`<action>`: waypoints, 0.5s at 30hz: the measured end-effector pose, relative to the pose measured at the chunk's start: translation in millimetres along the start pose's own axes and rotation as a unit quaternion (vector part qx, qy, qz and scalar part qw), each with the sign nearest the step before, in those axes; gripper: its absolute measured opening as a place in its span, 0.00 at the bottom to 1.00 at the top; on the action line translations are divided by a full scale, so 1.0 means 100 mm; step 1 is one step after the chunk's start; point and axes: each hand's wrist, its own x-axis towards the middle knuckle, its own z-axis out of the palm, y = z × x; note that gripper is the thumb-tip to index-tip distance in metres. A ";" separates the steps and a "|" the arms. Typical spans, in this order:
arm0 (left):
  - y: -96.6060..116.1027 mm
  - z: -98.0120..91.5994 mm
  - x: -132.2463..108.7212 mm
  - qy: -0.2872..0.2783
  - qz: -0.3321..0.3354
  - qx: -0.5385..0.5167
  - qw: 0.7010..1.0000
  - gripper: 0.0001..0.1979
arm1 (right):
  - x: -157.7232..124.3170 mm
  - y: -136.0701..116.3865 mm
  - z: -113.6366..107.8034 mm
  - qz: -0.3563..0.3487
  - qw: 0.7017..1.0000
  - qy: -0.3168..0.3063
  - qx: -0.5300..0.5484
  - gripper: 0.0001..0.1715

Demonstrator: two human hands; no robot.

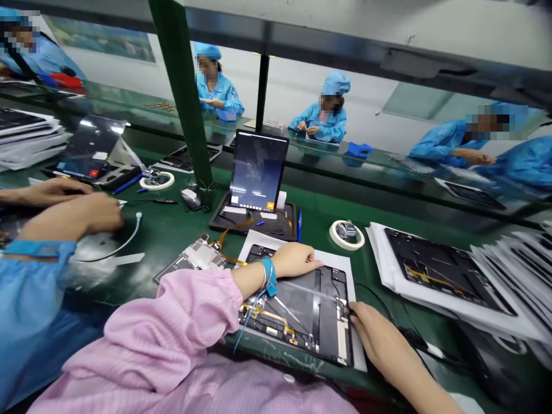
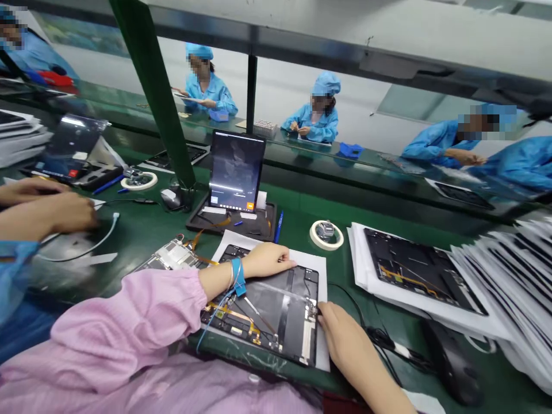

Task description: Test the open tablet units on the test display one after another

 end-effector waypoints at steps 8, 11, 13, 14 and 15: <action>0.00 0.01 -0.03 -0.012 -0.006 0.003 1.000 0.20 | -0.07 -0.02 -0.16 0.126 0.985 0.076 0.091 0.10; -0.01 0.01 -0.04 -0.015 -0.005 0.006 1.000 0.20 | -0.10 -0.05 -0.15 0.079 0.992 0.077 0.056 0.12; 0.00 0.01 -0.05 -0.013 -0.003 0.007 1.000 0.20 | -0.10 -0.07 -0.17 0.051 0.996 0.061 0.042 0.14; 0.00 0.01 -0.05 -0.012 -0.002 0.008 1.000 0.21 | -0.10 -0.07 -0.17 0.039 0.997 0.053 0.038 0.15; 0.01 0.01 -0.05 -0.011 -0.003 0.008 1.000 0.21 | -0.09 -0.07 -0.18 0.031 0.998 0.048 0.033 0.15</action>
